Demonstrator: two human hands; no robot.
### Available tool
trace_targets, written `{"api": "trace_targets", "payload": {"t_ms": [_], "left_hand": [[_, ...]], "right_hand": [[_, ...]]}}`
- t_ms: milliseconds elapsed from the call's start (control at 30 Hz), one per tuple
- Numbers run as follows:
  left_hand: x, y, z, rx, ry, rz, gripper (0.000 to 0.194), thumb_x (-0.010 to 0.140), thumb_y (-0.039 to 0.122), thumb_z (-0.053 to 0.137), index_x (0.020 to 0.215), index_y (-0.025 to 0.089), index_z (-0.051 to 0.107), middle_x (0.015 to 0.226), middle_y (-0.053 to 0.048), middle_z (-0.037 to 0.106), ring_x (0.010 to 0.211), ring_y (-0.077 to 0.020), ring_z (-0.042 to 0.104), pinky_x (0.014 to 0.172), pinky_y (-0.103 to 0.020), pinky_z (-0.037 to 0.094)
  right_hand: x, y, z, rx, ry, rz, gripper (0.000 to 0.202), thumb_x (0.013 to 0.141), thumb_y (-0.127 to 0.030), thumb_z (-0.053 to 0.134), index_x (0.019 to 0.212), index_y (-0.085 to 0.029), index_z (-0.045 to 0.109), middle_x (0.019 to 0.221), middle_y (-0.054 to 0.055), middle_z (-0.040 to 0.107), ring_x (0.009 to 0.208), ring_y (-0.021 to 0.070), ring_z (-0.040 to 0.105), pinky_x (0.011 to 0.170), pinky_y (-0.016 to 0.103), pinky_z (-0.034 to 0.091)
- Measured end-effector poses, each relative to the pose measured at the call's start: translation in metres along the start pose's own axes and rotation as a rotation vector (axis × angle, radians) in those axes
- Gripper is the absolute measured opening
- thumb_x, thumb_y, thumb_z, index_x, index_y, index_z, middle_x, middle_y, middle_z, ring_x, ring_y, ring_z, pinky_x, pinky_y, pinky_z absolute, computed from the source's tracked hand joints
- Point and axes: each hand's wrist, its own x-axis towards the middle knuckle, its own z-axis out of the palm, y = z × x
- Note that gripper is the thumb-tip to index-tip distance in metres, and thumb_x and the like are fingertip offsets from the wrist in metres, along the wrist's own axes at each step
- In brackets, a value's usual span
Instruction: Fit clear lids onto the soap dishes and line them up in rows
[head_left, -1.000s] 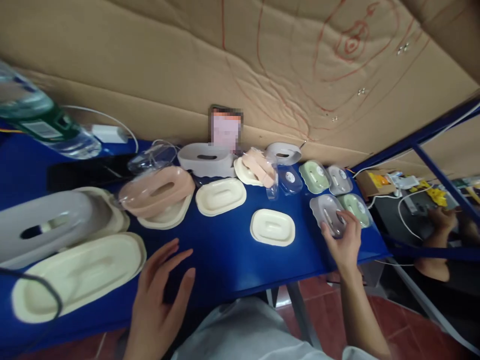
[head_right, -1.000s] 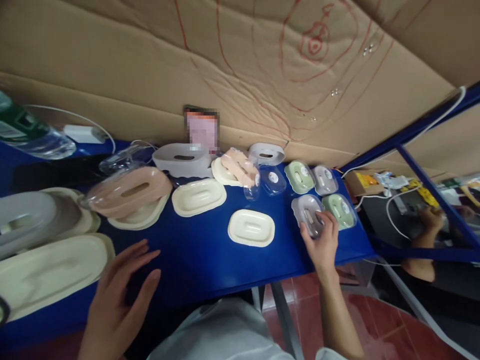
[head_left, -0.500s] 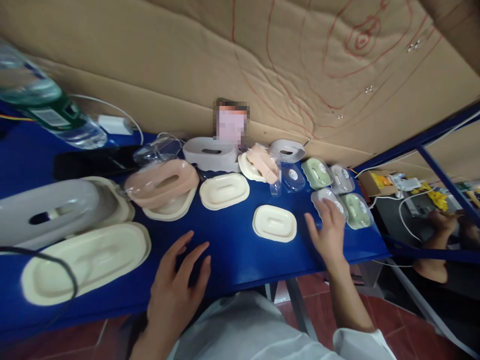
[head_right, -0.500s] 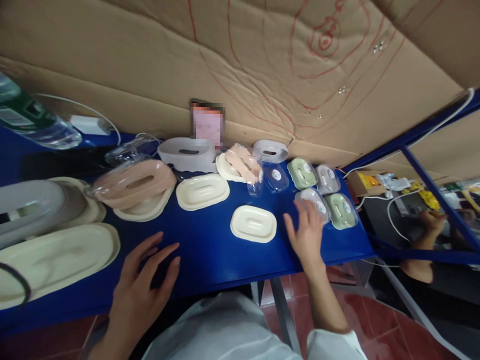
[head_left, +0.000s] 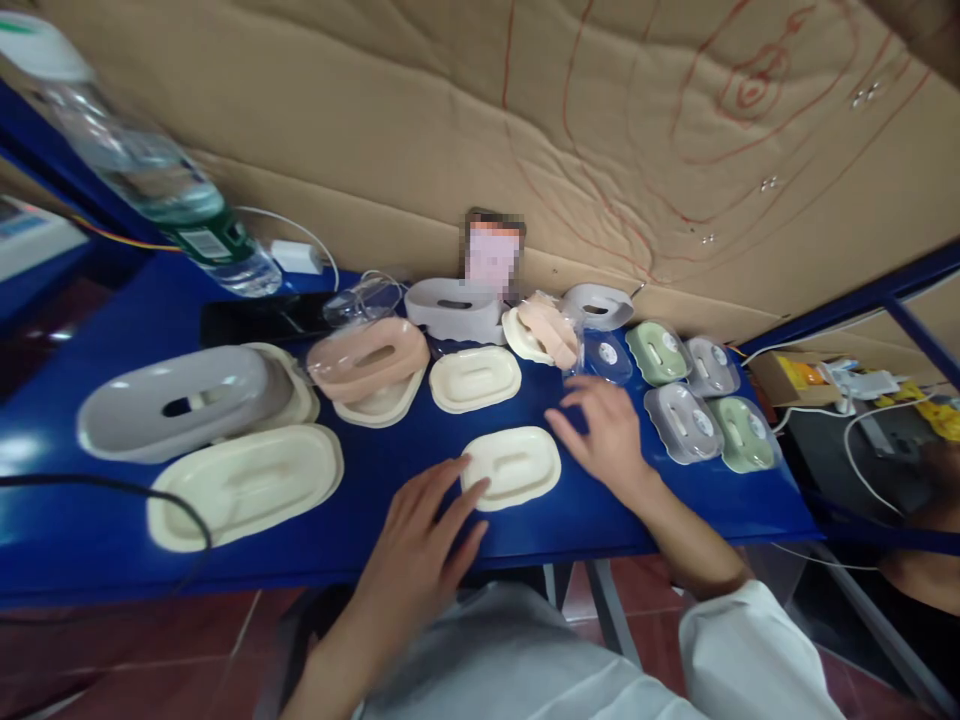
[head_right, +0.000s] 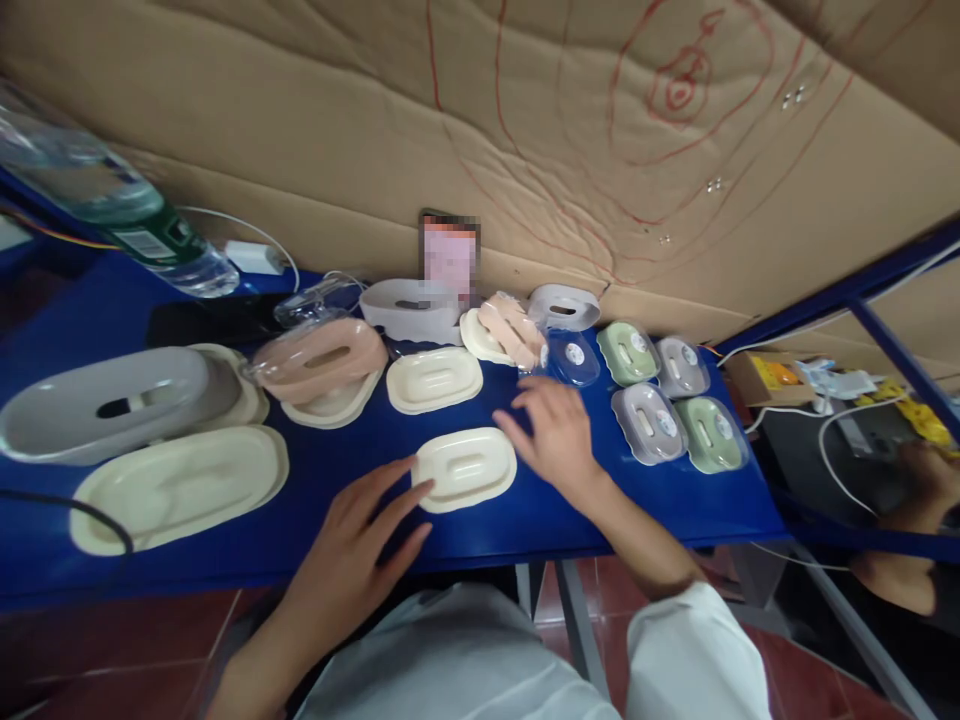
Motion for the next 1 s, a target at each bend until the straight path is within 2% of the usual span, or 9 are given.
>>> {"api": "trace_targets", "payload": {"t_ms": [100,200,267,400,500,600,700,800,1000], "left_hand": [[0.017,0.011,0.008,0.029,-0.108,0.091,0.041,0.105,0.035,0.063,0.145,0.028,0.063,0.161,-0.014,0.058,0.147,-0.0356,0.056,0.128,-0.061,0.033],[0.026,0.010,0.016,0.032,-0.115,0.087,0.035,0.103,0.034,0.066,0.138,0.026,0.068,0.161,-0.015,0.059,0.149,-0.0366,0.055,0.132,-0.065,0.025],[0.025,0.004,0.016,0.030,-0.108,0.051,0.036,0.103,0.032,0.066,0.138,0.029,0.069,0.163,-0.014,0.057,0.148,-0.0360,0.056,0.131,-0.064,0.027],[0.016,-0.011,0.006,0.047,-0.073,-0.049,0.046,0.103,0.035,0.065,0.148,0.032,0.063,0.166,-0.015,0.053,0.146,-0.0365,0.057,0.127,-0.063,0.034],[0.013,-0.018,0.001,0.041,-0.066,-0.102,0.047,0.102,0.039,0.068,0.148,0.033,0.064,0.163,-0.013,0.057,0.145,-0.0366,0.059,0.128,-0.062,0.032],[0.014,-0.023,0.001,-0.020,-0.092,-0.125,0.049,0.099,0.040,0.072,0.148,0.036,0.065,0.162,-0.011,0.059,0.145,-0.0380,0.058,0.129,-0.064,0.027],[0.016,-0.026,0.003,-0.082,-0.130,-0.125,0.045,0.099,0.040,0.072,0.145,0.038,0.067,0.162,-0.010,0.060,0.147,-0.0384,0.056,0.130,-0.065,0.022],[0.016,-0.027,0.004,-0.109,-0.147,-0.129,0.042,0.100,0.042,0.071,0.142,0.038,0.069,0.161,-0.009,0.060,0.149,-0.0386,0.054,0.130,-0.066,0.020],[0.015,-0.029,0.004,-0.117,-0.142,-0.135,0.041,0.100,0.042,0.071,0.140,0.037,0.070,0.161,-0.009,0.060,0.149,-0.0382,0.054,0.130,-0.065,0.019]], "right_hand": [[0.005,0.030,0.013,-0.037,0.167,0.283,0.053,0.098,-0.067,0.068,0.120,-0.020,0.066,0.140,0.022,0.066,0.135,0.0383,0.063,0.108,0.059,0.055],[0.003,0.049,0.022,0.022,0.087,0.349,0.075,0.098,-0.074,0.062,0.145,-0.015,0.054,0.159,0.026,0.052,0.149,0.0392,0.053,0.114,0.059,0.054],[0.002,0.053,0.024,0.040,0.008,0.348,0.075,0.101,-0.069,0.059,0.153,-0.017,0.049,0.160,0.023,0.054,0.150,0.0389,0.054,0.119,0.061,0.050],[-0.001,0.055,0.020,0.094,-0.067,0.363,0.061,0.102,-0.054,0.061,0.152,-0.021,0.052,0.145,0.018,0.069,0.134,0.0382,0.067,0.116,0.064,0.050],[-0.003,0.055,0.019,0.179,-0.058,0.365,0.058,0.096,-0.051,0.066,0.145,-0.022,0.053,0.151,0.018,0.064,0.136,0.0374,0.066,0.117,0.063,0.051],[-0.005,0.051,0.025,0.248,-0.038,0.400,0.055,0.095,-0.056,0.068,0.138,-0.024,0.054,0.154,0.018,0.060,0.139,0.0369,0.063,0.118,0.063,0.050],[-0.007,0.046,0.033,0.268,-0.003,0.468,0.068,0.092,-0.066,0.072,0.140,-0.022,0.052,0.143,0.019,0.066,0.133,0.0369,0.066,0.115,0.062,0.052],[-0.006,0.045,0.040,0.301,0.045,0.482,0.077,0.089,-0.071,0.075,0.142,-0.021,0.050,0.144,0.020,0.065,0.133,0.0368,0.067,0.114,0.060,0.054],[-0.005,0.052,0.041,0.410,0.055,0.466,0.063,0.096,-0.065,0.069,0.140,-0.023,0.050,0.142,0.017,0.064,0.120,0.0295,0.073,0.108,0.051,0.059]]}}
